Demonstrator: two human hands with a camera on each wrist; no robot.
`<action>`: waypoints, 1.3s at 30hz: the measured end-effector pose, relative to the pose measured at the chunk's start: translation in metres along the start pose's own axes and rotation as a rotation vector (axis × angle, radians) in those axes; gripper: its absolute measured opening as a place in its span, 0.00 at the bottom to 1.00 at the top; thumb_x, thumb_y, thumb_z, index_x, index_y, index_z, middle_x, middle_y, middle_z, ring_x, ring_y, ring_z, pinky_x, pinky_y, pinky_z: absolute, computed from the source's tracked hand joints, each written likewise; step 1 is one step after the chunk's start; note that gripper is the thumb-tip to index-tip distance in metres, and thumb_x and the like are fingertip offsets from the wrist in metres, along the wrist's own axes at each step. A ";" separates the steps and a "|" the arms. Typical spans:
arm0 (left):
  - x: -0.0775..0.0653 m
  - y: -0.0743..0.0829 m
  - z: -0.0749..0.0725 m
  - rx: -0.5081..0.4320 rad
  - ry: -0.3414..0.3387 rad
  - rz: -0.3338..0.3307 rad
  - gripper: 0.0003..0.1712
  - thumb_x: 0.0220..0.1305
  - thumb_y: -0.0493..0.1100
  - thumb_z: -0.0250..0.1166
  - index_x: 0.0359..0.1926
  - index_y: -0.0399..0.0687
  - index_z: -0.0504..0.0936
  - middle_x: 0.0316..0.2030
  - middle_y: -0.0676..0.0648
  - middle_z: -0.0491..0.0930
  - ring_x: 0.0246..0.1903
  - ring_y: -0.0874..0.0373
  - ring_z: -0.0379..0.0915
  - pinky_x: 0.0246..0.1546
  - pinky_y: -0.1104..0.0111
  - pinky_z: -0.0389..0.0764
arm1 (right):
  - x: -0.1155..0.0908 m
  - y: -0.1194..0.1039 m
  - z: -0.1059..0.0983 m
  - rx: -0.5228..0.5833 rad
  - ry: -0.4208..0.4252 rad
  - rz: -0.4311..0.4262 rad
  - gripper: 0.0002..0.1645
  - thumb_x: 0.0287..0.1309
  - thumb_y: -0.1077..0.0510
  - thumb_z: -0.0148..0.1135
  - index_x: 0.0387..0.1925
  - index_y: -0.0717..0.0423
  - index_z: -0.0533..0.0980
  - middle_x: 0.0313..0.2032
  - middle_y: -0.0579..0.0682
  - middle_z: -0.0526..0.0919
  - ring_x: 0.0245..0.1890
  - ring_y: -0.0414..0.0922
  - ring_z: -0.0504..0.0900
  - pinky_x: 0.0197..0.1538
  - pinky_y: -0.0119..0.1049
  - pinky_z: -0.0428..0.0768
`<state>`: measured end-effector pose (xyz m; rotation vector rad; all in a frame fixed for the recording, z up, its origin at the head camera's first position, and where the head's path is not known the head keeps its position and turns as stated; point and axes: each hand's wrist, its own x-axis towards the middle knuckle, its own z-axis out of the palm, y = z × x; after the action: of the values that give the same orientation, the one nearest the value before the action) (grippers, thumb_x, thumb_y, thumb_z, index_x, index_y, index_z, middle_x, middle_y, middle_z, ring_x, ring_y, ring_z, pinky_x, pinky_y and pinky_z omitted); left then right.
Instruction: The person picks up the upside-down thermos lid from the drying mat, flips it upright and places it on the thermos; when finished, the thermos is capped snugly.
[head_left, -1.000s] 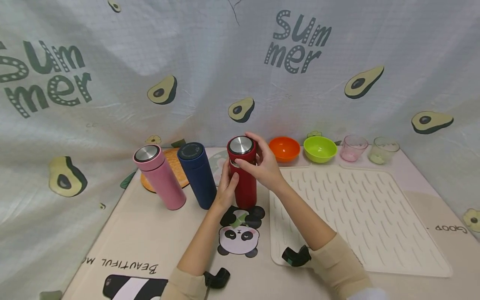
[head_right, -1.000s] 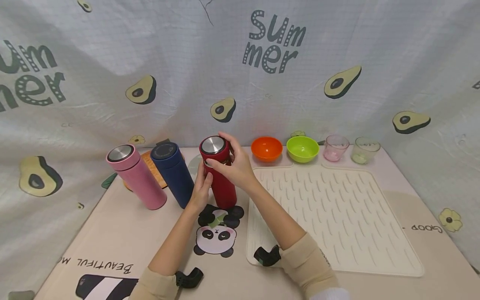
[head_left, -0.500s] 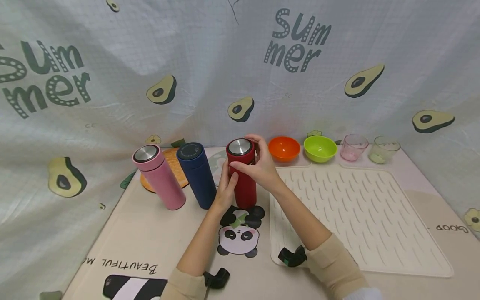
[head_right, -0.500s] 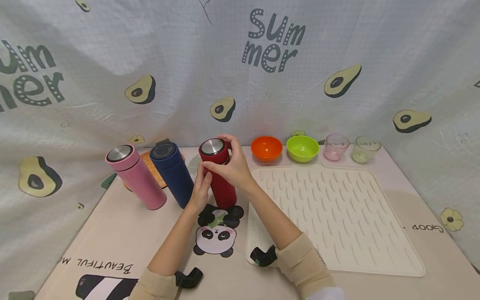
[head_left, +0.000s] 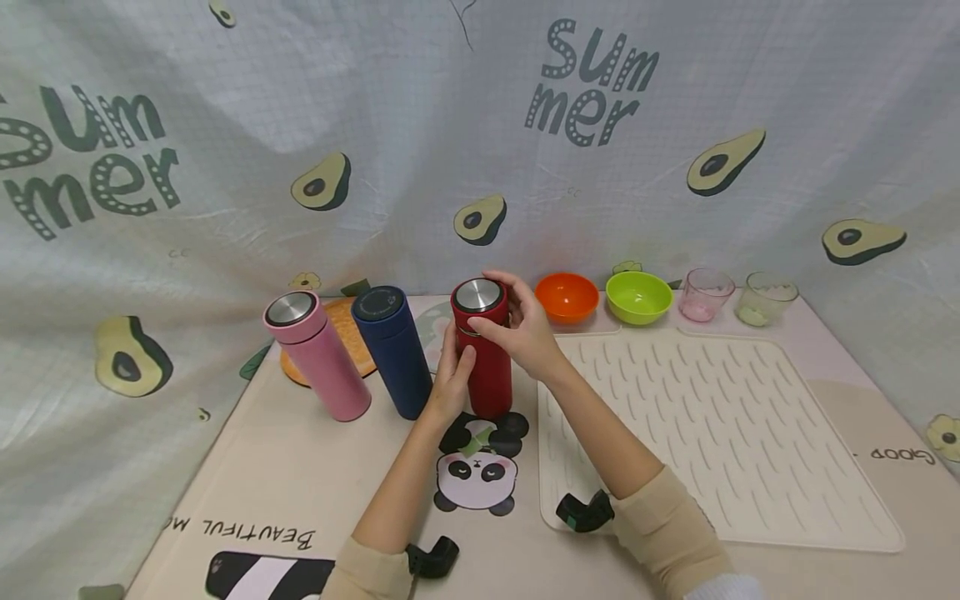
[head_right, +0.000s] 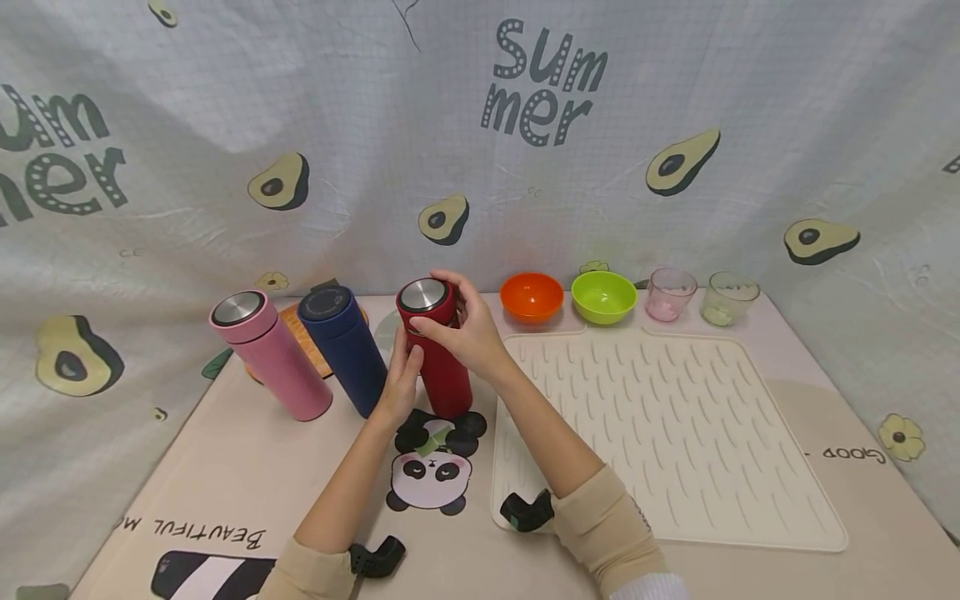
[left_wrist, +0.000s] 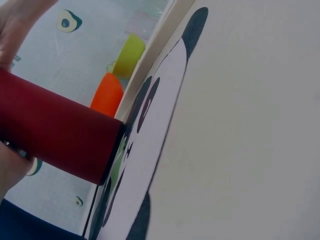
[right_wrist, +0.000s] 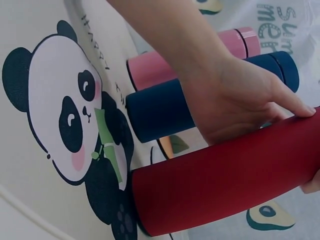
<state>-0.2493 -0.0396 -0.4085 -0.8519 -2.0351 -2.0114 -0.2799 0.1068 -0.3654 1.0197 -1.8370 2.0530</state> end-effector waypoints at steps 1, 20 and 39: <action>0.000 0.000 0.000 -0.003 -0.001 0.000 0.32 0.69 0.37 0.35 0.69 0.38 0.35 0.64 0.31 0.48 0.61 0.39 0.51 0.59 0.47 0.58 | 0.000 0.001 0.000 0.012 0.005 -0.002 0.36 0.52 0.63 0.64 0.61 0.63 0.60 0.53 0.58 0.69 0.50 0.49 0.71 0.53 0.37 0.73; 0.000 0.004 -0.001 -0.002 -0.017 -0.013 0.36 0.70 0.50 0.40 0.69 0.39 0.36 0.64 0.31 0.50 0.61 0.38 0.52 0.60 0.48 0.58 | 0.002 -0.001 -0.003 0.073 -0.047 0.016 0.42 0.52 0.53 0.66 0.63 0.65 0.58 0.56 0.62 0.66 0.52 0.49 0.69 0.54 0.38 0.72; 0.001 0.003 -0.002 0.082 -0.062 0.074 0.40 0.67 0.58 0.38 0.68 0.36 0.36 0.60 0.29 0.52 0.60 0.38 0.52 0.58 0.46 0.59 | 0.002 0.003 -0.002 0.117 -0.030 -0.030 0.51 0.46 0.42 0.67 0.62 0.68 0.56 0.53 0.56 0.68 0.51 0.48 0.69 0.55 0.35 0.71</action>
<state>-0.2489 -0.0412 -0.4056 -0.9694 -2.0707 -1.8718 -0.2837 0.1070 -0.3663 1.1062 -1.7225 2.1609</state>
